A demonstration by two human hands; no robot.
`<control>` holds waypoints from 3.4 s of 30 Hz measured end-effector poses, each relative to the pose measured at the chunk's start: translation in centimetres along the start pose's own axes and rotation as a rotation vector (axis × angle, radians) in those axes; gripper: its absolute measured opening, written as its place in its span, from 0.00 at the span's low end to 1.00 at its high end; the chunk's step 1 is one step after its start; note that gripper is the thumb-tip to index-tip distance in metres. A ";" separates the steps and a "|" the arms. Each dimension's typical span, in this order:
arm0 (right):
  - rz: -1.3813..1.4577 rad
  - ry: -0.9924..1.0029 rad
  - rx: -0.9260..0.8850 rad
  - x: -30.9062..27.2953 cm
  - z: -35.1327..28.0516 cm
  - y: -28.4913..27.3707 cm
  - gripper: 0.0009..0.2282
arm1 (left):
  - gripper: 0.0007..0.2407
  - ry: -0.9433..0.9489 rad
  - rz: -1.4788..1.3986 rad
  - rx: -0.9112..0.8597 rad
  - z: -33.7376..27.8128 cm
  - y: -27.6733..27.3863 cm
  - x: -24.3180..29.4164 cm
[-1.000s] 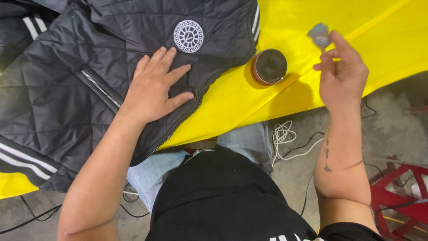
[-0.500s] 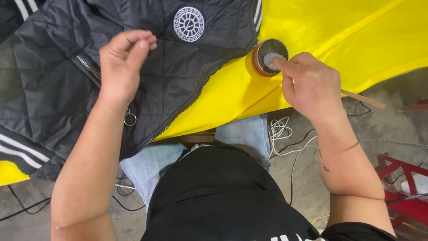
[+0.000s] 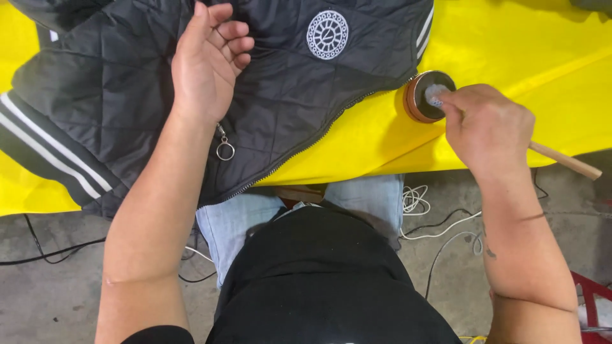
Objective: A person is cleaning and restoring a circular patch on a black quilted jacket using a cleaning block, a hair dryer, and a spray bottle.
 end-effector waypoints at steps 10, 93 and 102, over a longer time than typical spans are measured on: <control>-0.073 -0.011 -0.088 1.2 0.5 0.5 0.06 | 0.14 0.028 0.103 0.019 -0.4 0.2 0.1; 0.628 -0.009 0.268 -13.0 6.9 -2.0 0.08 | 0.39 0.379 1.861 -0.551 -1.2 11.4 -8.5; 0.704 -0.069 0.164 -11.6 7.3 -2.2 0.06 | 0.39 0.477 1.832 -0.537 -1.4 10.9 -8.1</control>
Point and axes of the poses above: each hand's wrist, its own z-axis towards the middle knuckle, its own y-axis out of the palm, x = y × z, the point moved 9 cm from there along z, towards the middle knuckle, and after that the axes turned 15 degrees about -y, right-handed, at the moved point
